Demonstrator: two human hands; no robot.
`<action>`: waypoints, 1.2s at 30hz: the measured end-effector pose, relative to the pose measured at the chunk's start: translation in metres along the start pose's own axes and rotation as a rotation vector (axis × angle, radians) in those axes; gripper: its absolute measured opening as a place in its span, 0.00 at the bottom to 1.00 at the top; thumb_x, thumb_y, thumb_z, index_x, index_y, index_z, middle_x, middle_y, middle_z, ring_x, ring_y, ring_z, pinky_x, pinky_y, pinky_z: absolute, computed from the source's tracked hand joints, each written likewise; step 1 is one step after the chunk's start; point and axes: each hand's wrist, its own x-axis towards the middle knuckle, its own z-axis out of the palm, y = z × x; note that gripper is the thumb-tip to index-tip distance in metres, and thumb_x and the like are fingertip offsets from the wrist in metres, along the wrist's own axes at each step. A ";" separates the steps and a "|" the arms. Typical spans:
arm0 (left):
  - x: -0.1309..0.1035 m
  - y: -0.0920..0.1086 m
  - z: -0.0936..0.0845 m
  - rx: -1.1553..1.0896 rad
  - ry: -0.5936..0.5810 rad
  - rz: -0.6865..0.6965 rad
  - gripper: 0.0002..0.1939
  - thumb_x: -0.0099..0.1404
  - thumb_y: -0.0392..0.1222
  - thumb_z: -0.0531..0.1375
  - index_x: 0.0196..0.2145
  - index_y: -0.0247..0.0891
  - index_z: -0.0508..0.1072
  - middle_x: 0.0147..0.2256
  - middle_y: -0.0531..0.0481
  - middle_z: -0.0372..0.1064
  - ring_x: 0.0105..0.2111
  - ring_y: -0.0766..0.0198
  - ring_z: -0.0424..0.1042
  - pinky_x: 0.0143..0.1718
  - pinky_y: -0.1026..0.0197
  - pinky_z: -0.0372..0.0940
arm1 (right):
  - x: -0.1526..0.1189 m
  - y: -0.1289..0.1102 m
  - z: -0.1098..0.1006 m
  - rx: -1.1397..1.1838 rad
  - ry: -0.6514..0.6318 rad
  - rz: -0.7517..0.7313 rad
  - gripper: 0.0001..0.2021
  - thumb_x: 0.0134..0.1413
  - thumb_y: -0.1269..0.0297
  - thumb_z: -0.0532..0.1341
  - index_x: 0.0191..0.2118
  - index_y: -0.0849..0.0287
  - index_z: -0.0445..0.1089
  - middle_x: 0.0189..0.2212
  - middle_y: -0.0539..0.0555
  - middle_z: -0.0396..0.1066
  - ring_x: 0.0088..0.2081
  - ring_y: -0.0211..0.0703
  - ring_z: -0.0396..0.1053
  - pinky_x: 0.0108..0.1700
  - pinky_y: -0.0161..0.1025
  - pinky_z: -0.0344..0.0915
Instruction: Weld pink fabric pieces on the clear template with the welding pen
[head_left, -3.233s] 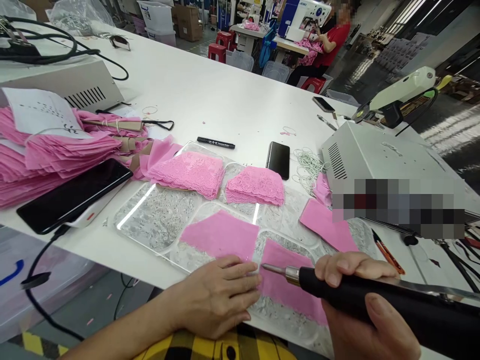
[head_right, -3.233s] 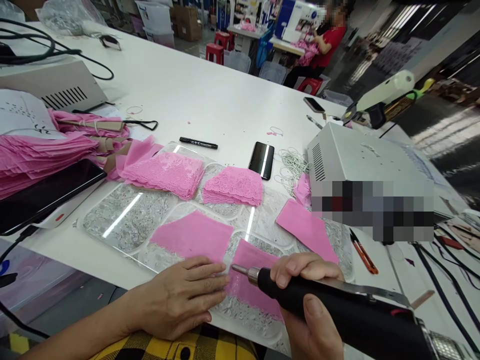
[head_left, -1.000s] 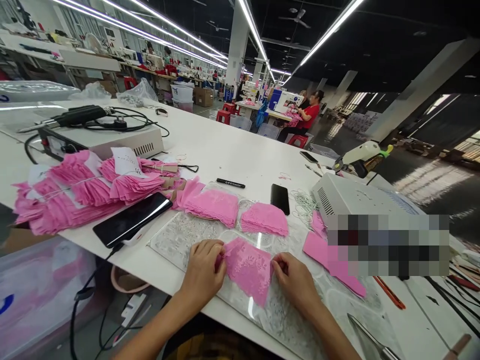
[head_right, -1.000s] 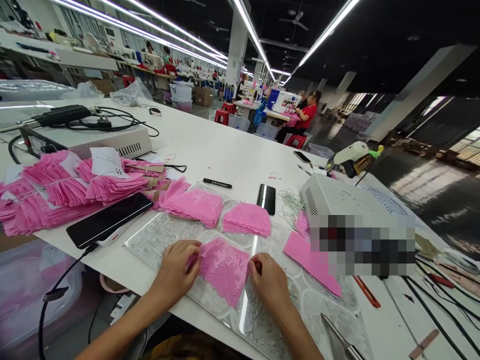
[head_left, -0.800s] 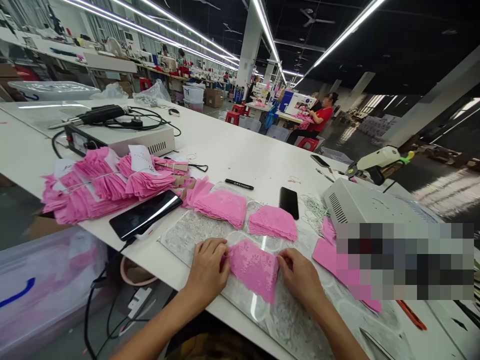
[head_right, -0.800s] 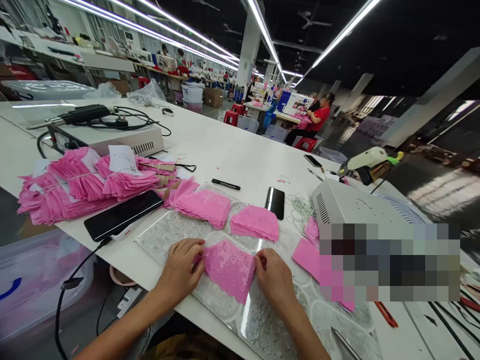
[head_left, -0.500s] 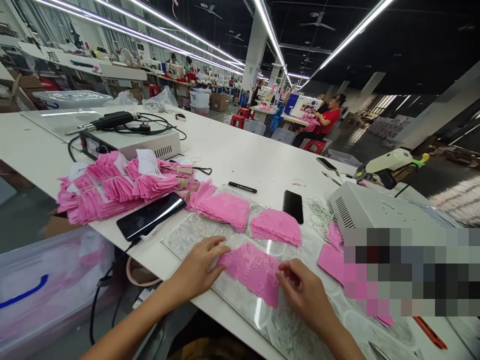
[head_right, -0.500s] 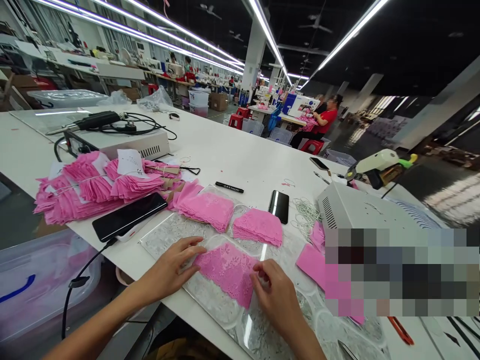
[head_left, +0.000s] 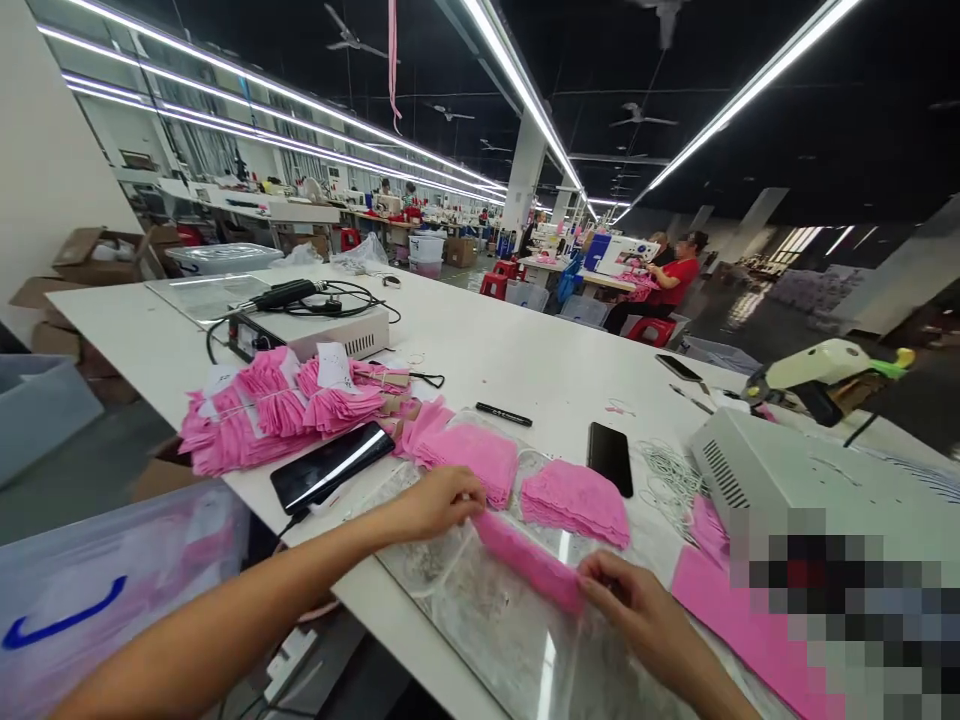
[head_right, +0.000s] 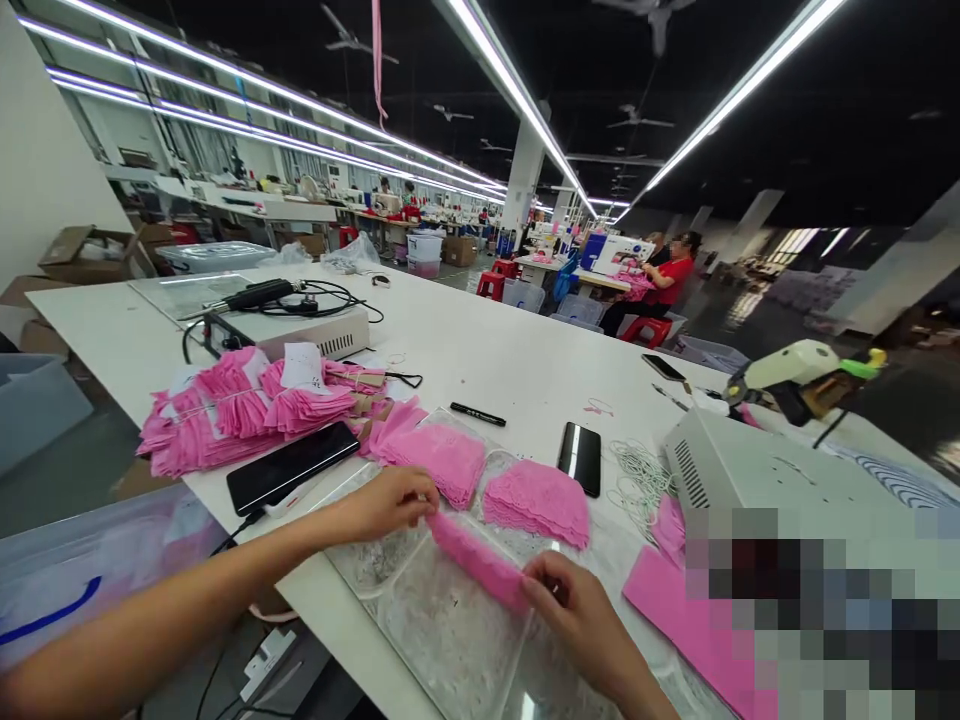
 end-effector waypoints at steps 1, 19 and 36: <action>0.013 -0.003 -0.007 -0.009 0.004 -0.023 0.09 0.63 0.32 0.56 0.28 0.37 0.74 0.25 0.54 0.71 0.24 0.68 0.71 0.28 0.69 0.64 | 0.013 -0.006 -0.007 0.044 0.027 -0.005 0.18 0.52 0.49 0.58 0.22 0.59 0.66 0.18 0.48 0.60 0.22 0.36 0.57 0.25 0.35 0.56; 0.035 -0.073 -0.080 0.270 -0.049 0.054 0.13 0.65 0.44 0.53 0.33 0.38 0.76 0.44 0.44 0.72 0.44 0.56 0.71 0.49 0.56 0.64 | 0.118 0.013 0.018 -0.061 0.344 -0.188 0.09 0.50 0.64 0.56 0.33 0.56 0.74 0.31 0.53 0.74 0.31 0.39 0.68 0.37 0.38 0.65; 0.134 -0.012 0.045 0.275 -0.318 0.141 0.16 0.70 0.46 0.58 0.51 0.35 0.69 0.49 0.44 0.68 0.45 0.57 0.72 0.44 0.51 0.70 | 0.068 0.073 -0.027 -0.204 0.389 -0.063 0.08 0.46 0.63 0.60 0.31 0.57 0.75 0.33 0.55 0.74 0.33 0.42 0.72 0.38 0.39 0.69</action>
